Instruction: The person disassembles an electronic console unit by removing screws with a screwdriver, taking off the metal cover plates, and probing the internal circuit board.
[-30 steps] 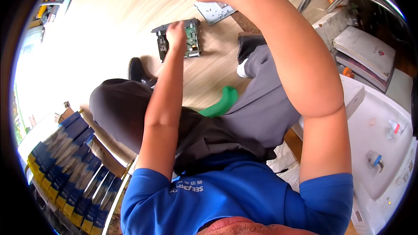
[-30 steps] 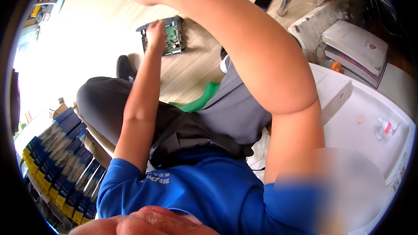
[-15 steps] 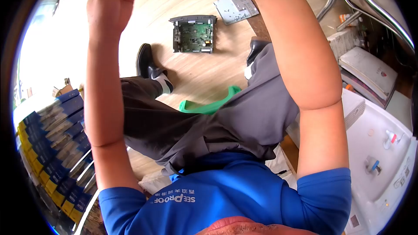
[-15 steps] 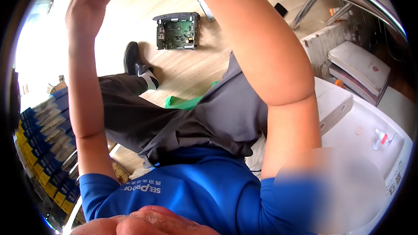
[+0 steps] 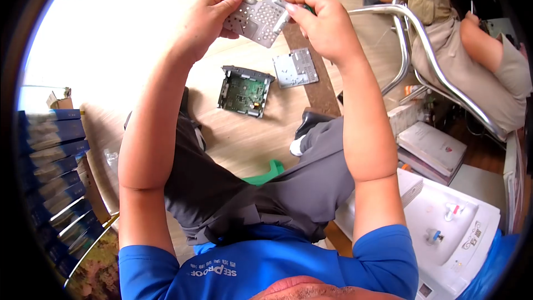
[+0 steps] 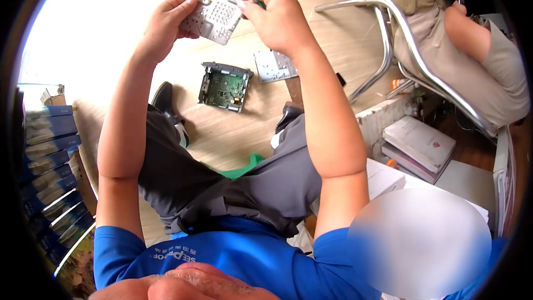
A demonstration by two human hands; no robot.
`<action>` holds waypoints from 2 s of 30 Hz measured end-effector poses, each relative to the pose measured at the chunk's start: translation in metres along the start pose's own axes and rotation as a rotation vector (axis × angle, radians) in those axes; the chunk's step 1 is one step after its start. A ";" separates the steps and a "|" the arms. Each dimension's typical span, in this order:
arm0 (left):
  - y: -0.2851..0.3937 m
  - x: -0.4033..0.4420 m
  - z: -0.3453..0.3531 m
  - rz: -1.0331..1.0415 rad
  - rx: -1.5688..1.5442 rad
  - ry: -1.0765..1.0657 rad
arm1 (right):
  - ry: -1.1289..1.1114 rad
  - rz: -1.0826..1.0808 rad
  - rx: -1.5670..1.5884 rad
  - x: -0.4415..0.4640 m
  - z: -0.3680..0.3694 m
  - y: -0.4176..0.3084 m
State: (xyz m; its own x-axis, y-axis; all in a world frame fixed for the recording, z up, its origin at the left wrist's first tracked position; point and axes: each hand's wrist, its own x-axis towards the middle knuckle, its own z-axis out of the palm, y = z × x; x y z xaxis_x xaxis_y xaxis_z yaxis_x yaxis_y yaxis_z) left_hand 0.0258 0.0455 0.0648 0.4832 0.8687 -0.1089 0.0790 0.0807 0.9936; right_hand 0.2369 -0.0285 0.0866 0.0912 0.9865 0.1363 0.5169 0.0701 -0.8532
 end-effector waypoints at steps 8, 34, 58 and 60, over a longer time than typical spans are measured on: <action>0.005 0.014 0.000 0.059 -0.007 -0.008 | -0.035 0.158 0.254 0.002 0.002 0.008; -0.016 0.014 -0.004 -0.143 -0.498 0.065 | 0.116 -0.175 -0.113 0.003 0.043 -0.022; -0.012 0.011 -0.008 0.015 -0.565 0.271 | -0.013 -0.195 -0.104 0.007 0.051 -0.028; -0.011 0.010 -0.008 0.058 -0.589 0.251 | -0.018 -0.157 -0.105 0.007 0.050 -0.027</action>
State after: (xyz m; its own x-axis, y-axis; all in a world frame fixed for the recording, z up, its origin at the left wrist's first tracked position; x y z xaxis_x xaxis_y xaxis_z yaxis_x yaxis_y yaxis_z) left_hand 0.0229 0.0576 0.0533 0.2475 0.9619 -0.1157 -0.4677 0.2232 0.8552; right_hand 0.1813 -0.0162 0.0856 -0.0124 0.9672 0.2537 0.6099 0.2084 -0.7646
